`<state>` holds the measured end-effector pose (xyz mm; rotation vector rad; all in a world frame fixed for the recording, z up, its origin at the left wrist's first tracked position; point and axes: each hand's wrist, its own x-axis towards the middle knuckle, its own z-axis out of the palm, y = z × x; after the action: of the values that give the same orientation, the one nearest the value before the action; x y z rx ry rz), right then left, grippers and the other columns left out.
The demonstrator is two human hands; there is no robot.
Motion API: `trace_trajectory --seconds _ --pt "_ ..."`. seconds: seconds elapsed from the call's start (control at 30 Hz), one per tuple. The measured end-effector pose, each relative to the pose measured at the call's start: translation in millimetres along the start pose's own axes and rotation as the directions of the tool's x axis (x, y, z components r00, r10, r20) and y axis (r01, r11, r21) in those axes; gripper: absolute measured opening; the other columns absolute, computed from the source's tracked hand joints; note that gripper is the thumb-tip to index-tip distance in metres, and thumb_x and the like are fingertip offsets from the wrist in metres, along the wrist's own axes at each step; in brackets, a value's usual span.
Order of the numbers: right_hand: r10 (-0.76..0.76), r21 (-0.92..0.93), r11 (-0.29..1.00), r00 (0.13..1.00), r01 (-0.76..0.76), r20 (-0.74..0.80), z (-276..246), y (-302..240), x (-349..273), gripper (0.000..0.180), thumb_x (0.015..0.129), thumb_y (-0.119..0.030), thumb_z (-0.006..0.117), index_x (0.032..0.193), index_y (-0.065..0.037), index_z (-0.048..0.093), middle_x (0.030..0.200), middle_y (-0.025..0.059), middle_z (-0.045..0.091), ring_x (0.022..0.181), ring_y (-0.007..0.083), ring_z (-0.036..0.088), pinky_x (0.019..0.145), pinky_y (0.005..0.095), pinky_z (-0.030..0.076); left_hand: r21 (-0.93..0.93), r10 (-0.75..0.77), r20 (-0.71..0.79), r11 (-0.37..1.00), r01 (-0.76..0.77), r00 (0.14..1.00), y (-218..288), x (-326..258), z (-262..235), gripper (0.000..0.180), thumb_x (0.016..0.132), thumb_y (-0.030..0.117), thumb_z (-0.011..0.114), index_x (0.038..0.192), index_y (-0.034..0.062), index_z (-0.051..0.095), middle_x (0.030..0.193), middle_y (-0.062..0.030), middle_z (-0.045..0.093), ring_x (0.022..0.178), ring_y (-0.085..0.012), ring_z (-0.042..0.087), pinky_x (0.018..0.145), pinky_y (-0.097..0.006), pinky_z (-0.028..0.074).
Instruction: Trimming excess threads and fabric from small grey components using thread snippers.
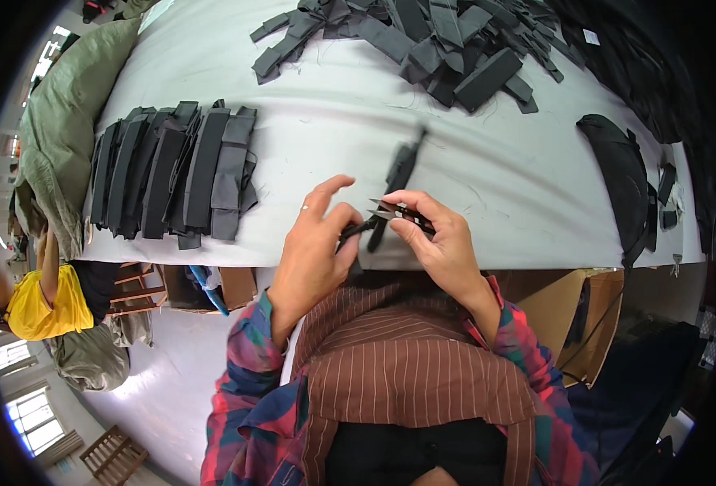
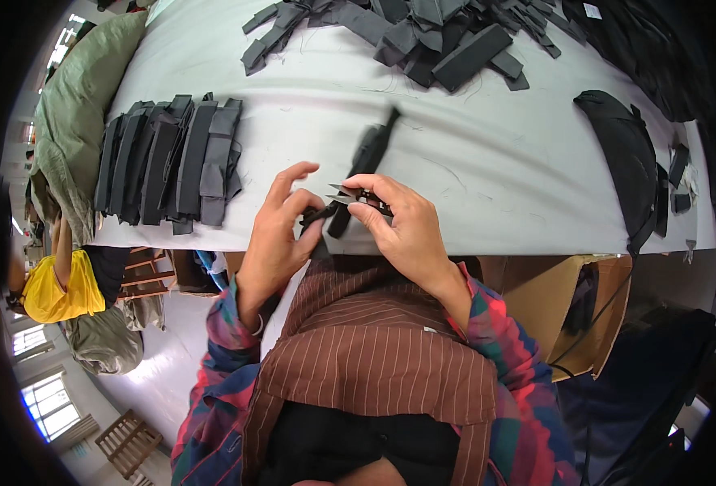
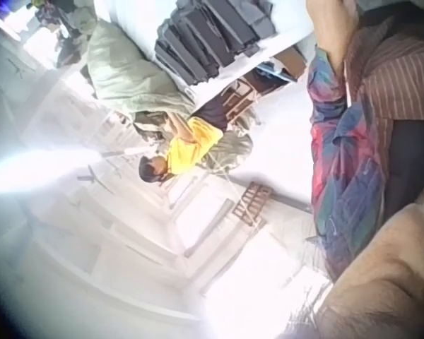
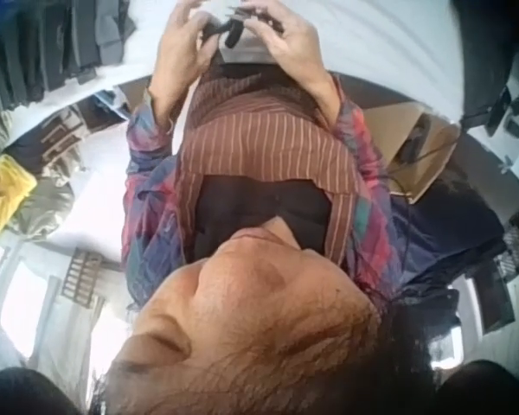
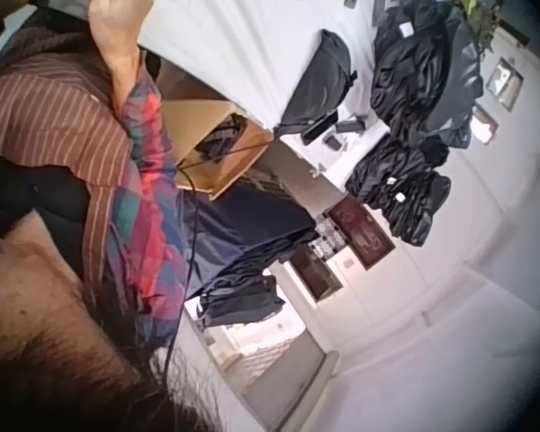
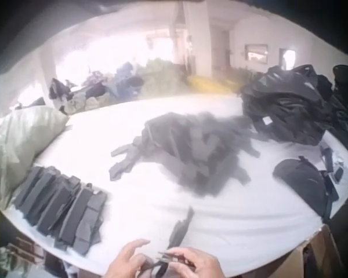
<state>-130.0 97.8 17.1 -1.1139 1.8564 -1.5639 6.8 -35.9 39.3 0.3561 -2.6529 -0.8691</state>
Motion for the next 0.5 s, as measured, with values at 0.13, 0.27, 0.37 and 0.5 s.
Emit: trace_trajectory --seconds 0.13,0.27,0.37,0.5 --pt "0.076 -0.015 0.997 0.995 -0.075 0.072 -5.6 -0.9 1.8 0.022 0.086 -0.006 0.062 0.108 -0.001 0.063 0.094 0.0042 0.066 0.08 0.0094 0.057 0.075 0.0237 0.047 -0.3 -0.285 -0.184 0.928 0.223 0.941 -6.6 -10.1 22.4 0.023 0.067 -0.012 0.058 0.085 0.0013 0.052 0.096 -0.0122 0.055 0.081 -0.0301 0.056 0.066 -0.031 0.045" --pt "0.047 0.003 0.999 0.999 -0.047 -0.005 -6.0 -0.5 5.4 0.022 0.081 -0.009 0.066 0.103 -0.006 0.064 0.092 0.0087 0.067 0.074 0.0197 0.062 0.068 0.029 0.049 -0.252 -0.283 -0.344 0.946 0.202 0.895 -8.5 -8.4 29.8 0.028 0.061 -0.014 0.061 0.08 0.002 0.048 0.078 -0.0077 0.048 0.068 -0.0226 0.049 0.061 -0.028 0.041" --pt "0.013 -0.077 0.997 1.0 -0.014 -0.011 -5.7 -13.1 8.7 0.022 0.08 -0.01 0.067 0.102 -0.007 0.065 0.09 0.0077 0.067 0.071 0.0198 0.061 0.065 0.0297 0.048 -0.15 -0.186 -0.464 0.98 0.13 0.866 -12.4 -8.1 31.1 0.031 0.058 -0.015 0.062 0.077 0.0034 0.045 0.076 -0.0067 0.045 0.066 -0.019 0.046 0.06 -0.025 0.039" --pt "-0.111 -0.204 0.972 0.993 0.116 0.032 -4.3 -21.1 8.2 0.022 0.078 -0.008 0.068 0.1 -0.006 0.066 0.083 0.0082 0.065 0.067 0.0213 0.057 0.064 0.0305 0.046 -0.15 -0.187 -0.527 0.981 0.126 0.829 -10.1 -3.9 36.8 0.031 0.058 -0.015 0.061 0.076 0.0031 0.044 0.075 -0.0092 0.043 0.066 -0.0263 0.047 0.06 -0.031 0.042"
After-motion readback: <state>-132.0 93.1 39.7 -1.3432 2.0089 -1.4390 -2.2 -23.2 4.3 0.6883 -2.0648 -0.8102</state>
